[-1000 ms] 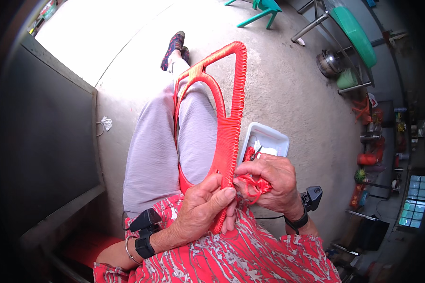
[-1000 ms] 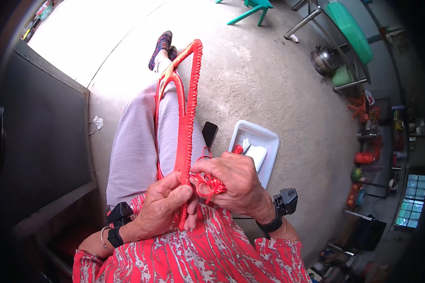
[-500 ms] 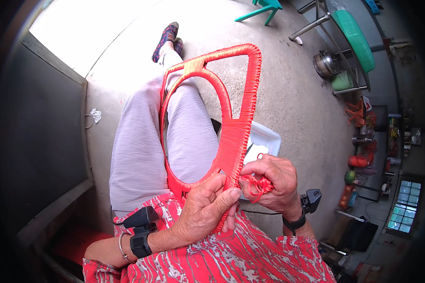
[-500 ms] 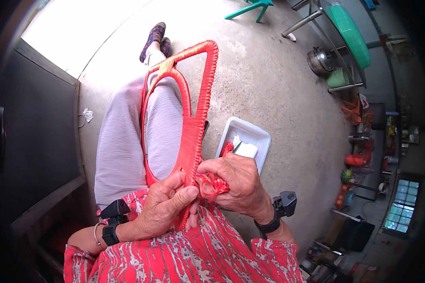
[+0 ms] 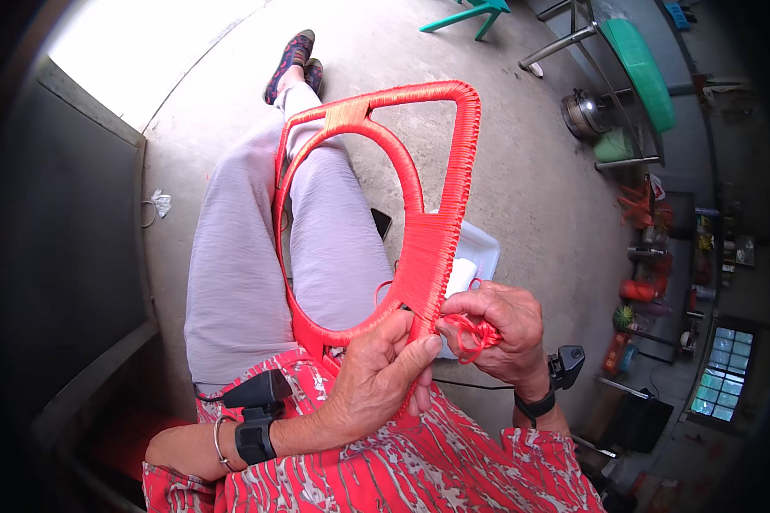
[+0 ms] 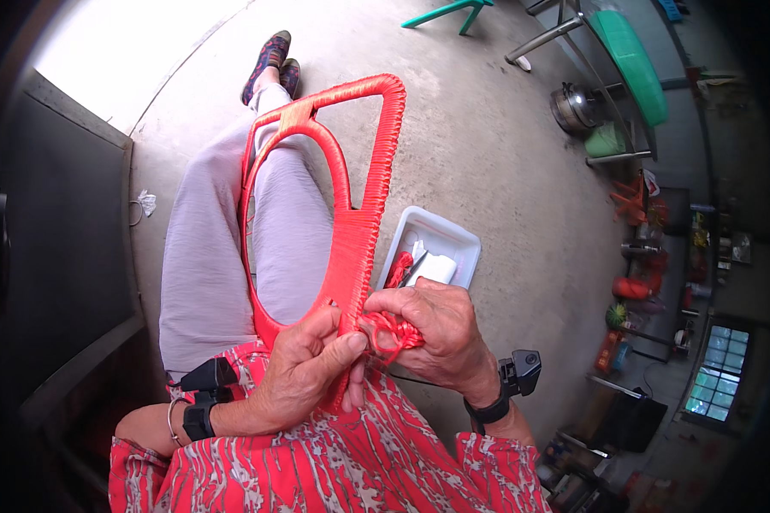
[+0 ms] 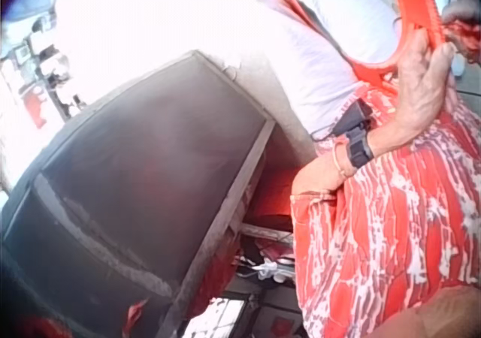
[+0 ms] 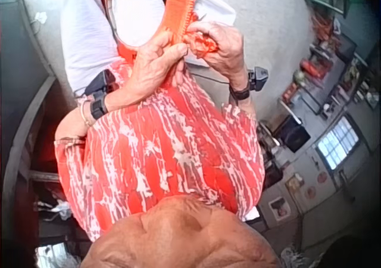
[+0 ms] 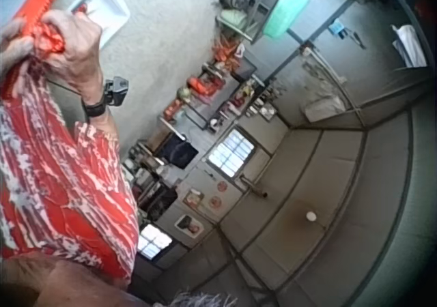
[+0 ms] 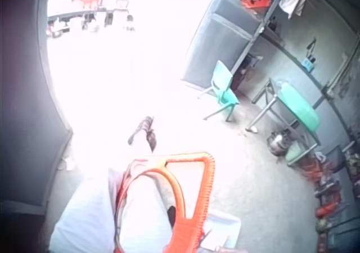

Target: The person is wrapping and weaving a red cord around a red frame structure to create a woven surface.

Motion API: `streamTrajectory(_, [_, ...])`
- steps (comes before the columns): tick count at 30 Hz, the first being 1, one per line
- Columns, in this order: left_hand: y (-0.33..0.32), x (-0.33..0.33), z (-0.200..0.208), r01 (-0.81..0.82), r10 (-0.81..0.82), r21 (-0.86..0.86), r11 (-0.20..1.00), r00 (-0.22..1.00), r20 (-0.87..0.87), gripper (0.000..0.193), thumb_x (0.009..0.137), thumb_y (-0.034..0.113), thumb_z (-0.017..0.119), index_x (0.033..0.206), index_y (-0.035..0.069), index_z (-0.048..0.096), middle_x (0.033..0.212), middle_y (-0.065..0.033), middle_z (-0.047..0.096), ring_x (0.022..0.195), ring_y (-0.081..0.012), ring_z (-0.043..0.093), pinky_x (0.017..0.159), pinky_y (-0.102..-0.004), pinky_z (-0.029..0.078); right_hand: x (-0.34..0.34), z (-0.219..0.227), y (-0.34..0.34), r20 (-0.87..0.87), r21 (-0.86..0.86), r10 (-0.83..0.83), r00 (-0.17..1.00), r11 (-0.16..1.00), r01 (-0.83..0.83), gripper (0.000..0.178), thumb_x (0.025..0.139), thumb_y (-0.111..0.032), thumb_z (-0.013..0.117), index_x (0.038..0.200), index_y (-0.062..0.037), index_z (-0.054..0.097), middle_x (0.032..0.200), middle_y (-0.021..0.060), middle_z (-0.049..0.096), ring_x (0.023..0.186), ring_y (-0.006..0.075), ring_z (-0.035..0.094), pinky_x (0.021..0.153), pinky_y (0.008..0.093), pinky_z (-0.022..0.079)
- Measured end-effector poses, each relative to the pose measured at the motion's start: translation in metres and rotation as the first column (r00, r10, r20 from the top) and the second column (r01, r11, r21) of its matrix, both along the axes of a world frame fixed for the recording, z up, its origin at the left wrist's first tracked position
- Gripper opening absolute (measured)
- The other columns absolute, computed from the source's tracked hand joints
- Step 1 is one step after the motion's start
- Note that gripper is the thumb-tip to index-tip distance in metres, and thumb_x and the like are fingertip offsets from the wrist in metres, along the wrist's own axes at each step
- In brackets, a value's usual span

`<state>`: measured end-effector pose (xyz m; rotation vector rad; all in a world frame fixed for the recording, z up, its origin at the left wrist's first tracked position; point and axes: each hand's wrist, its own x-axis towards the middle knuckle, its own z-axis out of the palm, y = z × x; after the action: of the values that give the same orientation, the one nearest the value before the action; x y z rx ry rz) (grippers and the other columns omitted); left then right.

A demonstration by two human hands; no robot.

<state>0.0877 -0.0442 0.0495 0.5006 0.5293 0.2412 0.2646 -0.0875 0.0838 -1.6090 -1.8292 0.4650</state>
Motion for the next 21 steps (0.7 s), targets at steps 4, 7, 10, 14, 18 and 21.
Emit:
streamTrajectory(4, [0.002, 0.005, 0.002, -0.007, 0.007, 0.014, 1.0, 1.0, -0.008, 0.018, 0.098, 0.021, 0.05, 0.098, 0.003, 0.049, 0.061, -0.0015, 0.052, 0.048, -0.0088, 0.056, 0.04, -0.0209, 0.044, 0.004, -0.001, -0.004, 0.002, -0.033, -0.017, 1.0, 0.999, 0.017, 0.026, 0.068, -0.007, 0.079, 0.089, -0.0061, 0.064, 0.06, 0.0031, 0.056, 0.049, 0.0156, 0.052, 0.046, 0.0285, 0.04])
streamTrajectory(7, [0.003, 0.007, 0.001, 0.043, -0.042, 0.043, 0.998, 0.999, -0.015, 0.016, 0.098, 0.016, 0.048, 0.093, 0.001, 0.048, 0.067, -0.0061, 0.056, 0.052, -0.014, 0.059, 0.047, -0.0238, 0.05, 0.007, -0.004, -0.005, 0.017, -0.014, -0.022, 1.0, 1.0, 0.023, 0.026, 0.068, -0.007, 0.079, 0.089, -0.0062, 0.064, 0.06, 0.0032, 0.056, 0.05, 0.0154, 0.053, 0.046, 0.0283, 0.041])
streamTrajectory(10, [-0.002, 0.011, -0.003, -0.013, 0.013, 0.031, 0.999, 1.0, 0.0, 0.018, 0.098, 0.021, 0.05, 0.096, 0.003, 0.05, 0.061, -0.0013, 0.052, 0.047, -0.0086, 0.055, 0.038, -0.0207, 0.042, 0.01, -0.005, -0.006, 0.021, -0.021, -0.012, 1.0, 1.0, 0.013, 0.025, 0.069, -0.007, 0.079, 0.089, -0.0063, 0.064, 0.063, 0.0029, 0.058, 0.051, 0.0153, 0.054, 0.047, 0.0283, 0.042])
streamTrajectory(14, [-0.001, 0.011, -0.005, 0.009, -0.009, 0.039, 0.999, 1.0, -0.004, 0.018, 0.098, 0.021, 0.05, 0.097, 0.003, 0.049, 0.061, -0.0011, 0.052, 0.047, -0.0082, 0.054, 0.039, -0.0204, 0.043, 0.013, -0.006, -0.005, 0.046, -0.021, 0.014, 0.999, 1.0, -0.013, 0.024, 0.07, -0.009, 0.079, 0.089, -0.0061, 0.064, 0.067, 0.0034, 0.062, 0.053, 0.0166, 0.057, 0.049, 0.0287, 0.044])
streamTrajectory(18, [-0.002, 0.012, -0.004, 0.012, -0.012, 0.024, 1.0, 1.0, 0.001, 0.019, 0.098, 0.023, 0.05, 0.103, 0.005, 0.049, 0.065, -0.0005, 0.052, 0.048, -0.0078, 0.054, 0.041, -0.0204, 0.044, 0.018, -0.011, -0.005, 0.046, 0.02, 0.051, 0.998, 0.998, -0.052, 0.022, 0.076, -0.017, 0.076, 0.09, -0.0055, 0.064, 0.074, 0.0044, 0.066, 0.058, 0.0186, 0.061, 0.052, 0.0312, 0.047])
streamTrajectory(21, [0.004, 0.012, 0.0, 0.028, -0.028, 0.025, 0.999, 1.0, -0.011, 0.016, 0.099, 0.018, 0.048, 0.101, 0.002, 0.049, 0.067, -0.0037, 0.056, 0.053, -0.0119, 0.058, 0.048, -0.022, 0.048, 0.019, -0.012, -0.006, 0.039, 0.013, 0.05, 0.998, 0.999, -0.05, 0.023, 0.079, -0.022, 0.073, 0.091, -0.0052, 0.064, 0.076, 0.0049, 0.067, 0.06, 0.0192, 0.063, 0.054, 0.0323, 0.048])
